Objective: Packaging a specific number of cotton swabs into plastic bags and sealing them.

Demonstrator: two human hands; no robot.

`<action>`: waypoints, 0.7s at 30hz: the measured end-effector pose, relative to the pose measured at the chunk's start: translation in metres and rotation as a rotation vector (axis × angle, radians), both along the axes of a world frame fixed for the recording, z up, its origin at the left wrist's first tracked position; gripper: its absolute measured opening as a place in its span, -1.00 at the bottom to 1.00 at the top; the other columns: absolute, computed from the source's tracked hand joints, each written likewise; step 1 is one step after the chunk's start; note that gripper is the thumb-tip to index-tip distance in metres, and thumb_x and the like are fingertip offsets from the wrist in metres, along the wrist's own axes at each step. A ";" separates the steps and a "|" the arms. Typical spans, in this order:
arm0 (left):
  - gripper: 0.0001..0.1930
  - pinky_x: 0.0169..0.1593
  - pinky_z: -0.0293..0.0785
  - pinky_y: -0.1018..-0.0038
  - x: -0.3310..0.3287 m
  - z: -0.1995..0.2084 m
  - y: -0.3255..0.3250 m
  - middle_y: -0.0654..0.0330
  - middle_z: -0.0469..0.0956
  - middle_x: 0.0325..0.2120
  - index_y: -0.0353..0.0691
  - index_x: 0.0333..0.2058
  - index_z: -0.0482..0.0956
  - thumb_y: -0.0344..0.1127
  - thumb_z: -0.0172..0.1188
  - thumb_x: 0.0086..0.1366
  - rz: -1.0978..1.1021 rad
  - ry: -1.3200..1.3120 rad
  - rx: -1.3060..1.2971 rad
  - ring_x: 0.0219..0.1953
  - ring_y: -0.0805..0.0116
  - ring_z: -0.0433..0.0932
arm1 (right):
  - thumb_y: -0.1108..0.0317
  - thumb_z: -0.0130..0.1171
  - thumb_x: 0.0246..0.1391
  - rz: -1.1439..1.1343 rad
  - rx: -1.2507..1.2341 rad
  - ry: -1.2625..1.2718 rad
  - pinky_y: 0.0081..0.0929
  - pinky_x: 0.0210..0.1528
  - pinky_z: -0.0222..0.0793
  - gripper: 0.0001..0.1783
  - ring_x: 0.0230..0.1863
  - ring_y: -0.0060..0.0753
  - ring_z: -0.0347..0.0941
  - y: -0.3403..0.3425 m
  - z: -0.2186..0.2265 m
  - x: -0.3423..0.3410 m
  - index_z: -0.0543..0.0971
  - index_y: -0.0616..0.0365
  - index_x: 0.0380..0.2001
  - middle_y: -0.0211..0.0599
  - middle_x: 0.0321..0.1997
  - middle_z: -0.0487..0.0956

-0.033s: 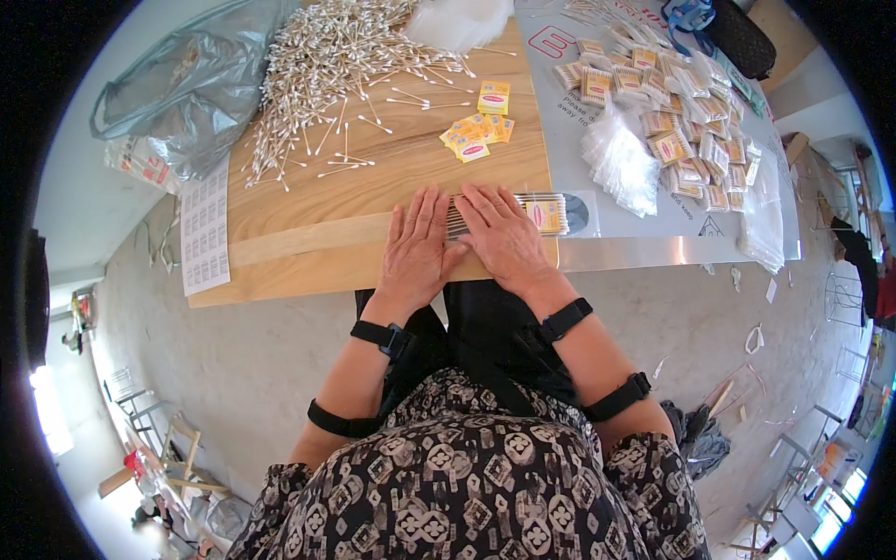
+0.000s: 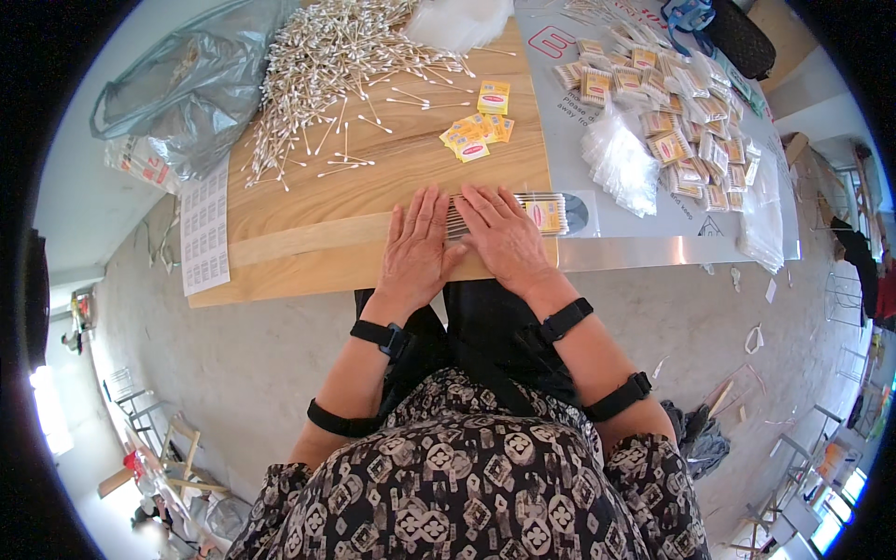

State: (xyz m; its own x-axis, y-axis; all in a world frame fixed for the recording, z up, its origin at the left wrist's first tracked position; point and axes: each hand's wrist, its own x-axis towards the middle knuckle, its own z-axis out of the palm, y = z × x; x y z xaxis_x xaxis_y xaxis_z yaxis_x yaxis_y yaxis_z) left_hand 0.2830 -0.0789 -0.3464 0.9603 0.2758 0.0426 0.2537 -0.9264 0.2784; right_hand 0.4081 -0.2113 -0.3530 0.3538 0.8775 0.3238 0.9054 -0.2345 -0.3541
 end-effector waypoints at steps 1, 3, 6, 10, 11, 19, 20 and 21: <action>-0.25 0.43 -0.19 0.11 0.000 0.001 0.000 0.06 0.01 0.39 -0.23 0.36 0.04 0.05 0.01 0.33 0.000 0.003 -0.004 0.44 0.17 -0.07 | 0.39 0.00 0.11 0.014 -0.001 -0.016 -0.18 0.38 0.11 -0.55 0.30 -0.16 0.27 -0.001 0.000 0.000 0.45 0.16 0.11 -0.20 0.25 0.39; -0.24 0.44 -0.20 0.11 0.001 0.003 0.000 0.06 0.01 0.39 -0.23 0.36 0.04 0.05 0.01 0.33 0.001 0.020 -0.005 0.45 0.17 -0.08 | 0.40 -0.02 0.12 0.007 0.009 -0.017 -0.18 0.38 0.12 -0.56 0.30 -0.15 0.28 -0.002 -0.002 0.000 0.46 0.18 0.10 -0.19 0.25 0.39; -0.24 0.44 -0.22 0.11 0.001 0.004 -0.001 0.07 0.01 0.39 -0.23 0.36 0.03 0.06 0.01 0.33 -0.001 0.034 -0.002 0.45 0.17 -0.09 | 0.39 -0.02 0.12 -0.010 -0.009 -0.034 -0.17 0.39 0.09 -0.53 0.32 -0.12 0.25 -0.002 -0.002 -0.004 0.43 0.22 0.12 -0.15 0.28 0.35; -0.24 0.44 -0.23 0.11 0.001 0.003 -0.001 0.06 0.00 0.39 -0.23 0.36 0.04 0.09 -0.02 0.34 0.003 0.034 -0.018 0.45 0.17 -0.10 | 0.25 0.04 0.14 -0.002 -0.131 -0.019 -0.15 0.44 -0.06 -0.38 0.41 -0.08 0.10 -0.007 0.004 -0.013 0.28 0.29 0.24 -0.06 0.38 0.20; -0.24 0.44 -0.23 0.11 0.000 0.003 0.000 0.06 0.00 0.39 -0.23 0.36 0.04 0.09 -0.02 0.34 0.001 0.031 -0.019 0.45 0.17 -0.10 | 0.25 0.04 0.14 -0.004 -0.132 -0.022 -0.15 0.44 -0.06 -0.38 0.41 -0.08 0.10 -0.007 0.004 -0.013 0.28 0.29 0.24 -0.06 0.38 0.20; -0.23 0.43 -0.24 0.03 -0.004 0.000 -0.006 0.02 -0.03 0.40 -0.25 0.37 0.02 0.12 -0.06 0.35 0.022 0.027 -0.017 0.46 0.14 -0.13 | 0.09 0.10 0.14 0.017 -0.177 0.019 -0.11 0.47 -0.20 -0.22 0.47 -0.09 -0.04 -0.009 0.006 -0.013 0.16 0.29 0.32 -0.04 0.44 0.10; -0.23 0.43 -0.24 0.03 -0.005 0.000 -0.007 0.02 -0.03 0.40 -0.25 0.37 0.02 0.12 -0.06 0.35 0.022 0.025 -0.018 0.46 0.14 -0.13 | 0.09 0.10 0.14 0.017 -0.178 0.017 -0.11 0.47 -0.20 -0.22 0.47 -0.09 -0.04 -0.012 0.007 -0.012 0.16 0.29 0.32 -0.04 0.44 0.10; -0.22 0.43 -0.24 0.04 -0.005 0.001 -0.007 0.02 -0.03 0.40 -0.25 0.37 0.01 0.11 -0.04 0.35 0.016 0.037 -0.009 0.46 0.14 -0.13 | 0.07 0.09 0.14 0.004 -0.169 0.054 -0.09 0.48 -0.22 -0.20 0.47 -0.09 -0.05 -0.016 0.008 -0.010 0.15 0.27 0.33 -0.04 0.45 0.09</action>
State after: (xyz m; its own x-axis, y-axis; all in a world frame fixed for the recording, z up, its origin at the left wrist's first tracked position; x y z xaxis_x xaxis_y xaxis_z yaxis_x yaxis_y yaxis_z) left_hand 0.2776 -0.0855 -0.3456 0.9567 0.2910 0.0042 0.2785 -0.9196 0.2771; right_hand 0.3982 -0.2275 -0.3446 0.3631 0.9191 0.1527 0.8872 -0.2911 -0.3579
